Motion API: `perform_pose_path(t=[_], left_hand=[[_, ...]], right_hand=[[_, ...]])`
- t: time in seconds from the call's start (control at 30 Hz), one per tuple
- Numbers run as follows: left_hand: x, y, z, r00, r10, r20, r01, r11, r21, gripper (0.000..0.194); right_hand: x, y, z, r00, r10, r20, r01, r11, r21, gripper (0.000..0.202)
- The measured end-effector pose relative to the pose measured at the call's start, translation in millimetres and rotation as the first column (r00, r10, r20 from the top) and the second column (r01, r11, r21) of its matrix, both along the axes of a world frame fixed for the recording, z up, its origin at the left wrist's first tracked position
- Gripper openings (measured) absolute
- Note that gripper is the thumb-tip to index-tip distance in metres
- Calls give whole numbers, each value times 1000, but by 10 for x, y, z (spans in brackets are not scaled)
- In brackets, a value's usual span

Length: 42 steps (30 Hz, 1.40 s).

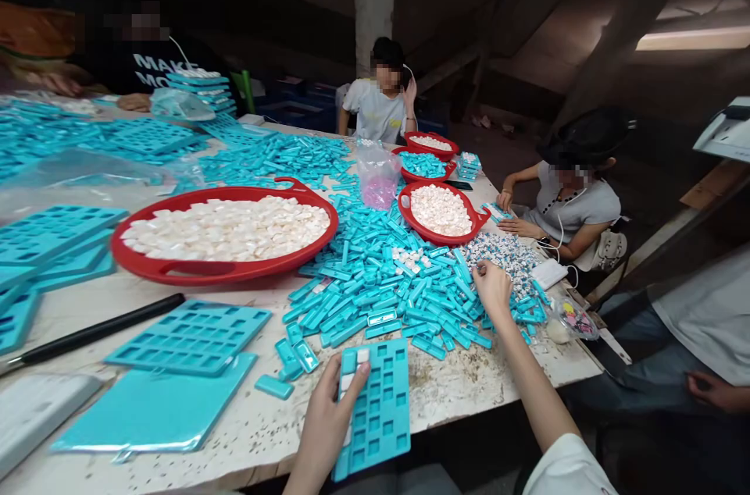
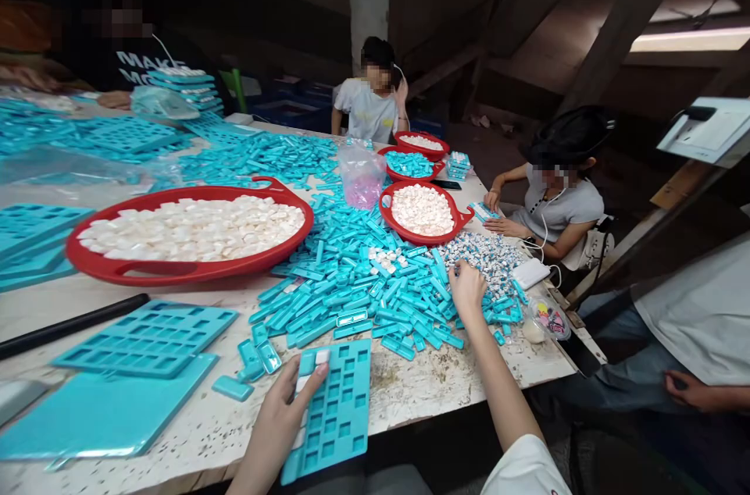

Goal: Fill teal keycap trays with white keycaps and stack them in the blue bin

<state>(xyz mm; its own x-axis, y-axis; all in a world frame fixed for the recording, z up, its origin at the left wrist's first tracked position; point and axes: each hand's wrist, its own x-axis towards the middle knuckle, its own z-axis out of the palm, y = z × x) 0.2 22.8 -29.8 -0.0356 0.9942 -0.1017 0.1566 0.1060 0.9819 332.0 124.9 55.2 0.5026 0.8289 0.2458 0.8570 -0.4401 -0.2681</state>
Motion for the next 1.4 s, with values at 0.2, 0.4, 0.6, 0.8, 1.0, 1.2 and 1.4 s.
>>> perform_pose_path(t=[0.2,0.4,0.6,0.8,1.0,1.2,1.4], left_hand=[[86,-32,113,995,96,8,-95,995,-25,60],[103,48,312,988,-32,152,37,999,-34,53],[176,61,446,993,9,118,3,995,-98,53],[14,111,480,999,-40,14,41,986,-161,53],[26,334,754,921,-349,-172,355,935,5,40],[87,351,852,757,-439,-485,528,847,58,54],[-31,-140,528,762,-51,-645,329,889,318,38]], right_hand=[[63,30,-7,998,41,57,-40,999,-19,19],[117,-19,-40,986,137,99,-140,990,29,17],[145,1,-87,973,200,112,-207,977,53,15],[194,9,-88,965,245,92,-251,966,57,18],[64,-48,85,932,362,18,-348,881,321,23],[-697,-227,215,618,774,-137,-560,556,615,20],[-1187,-537,-72,168,938,-302,-743,322,587,15]])
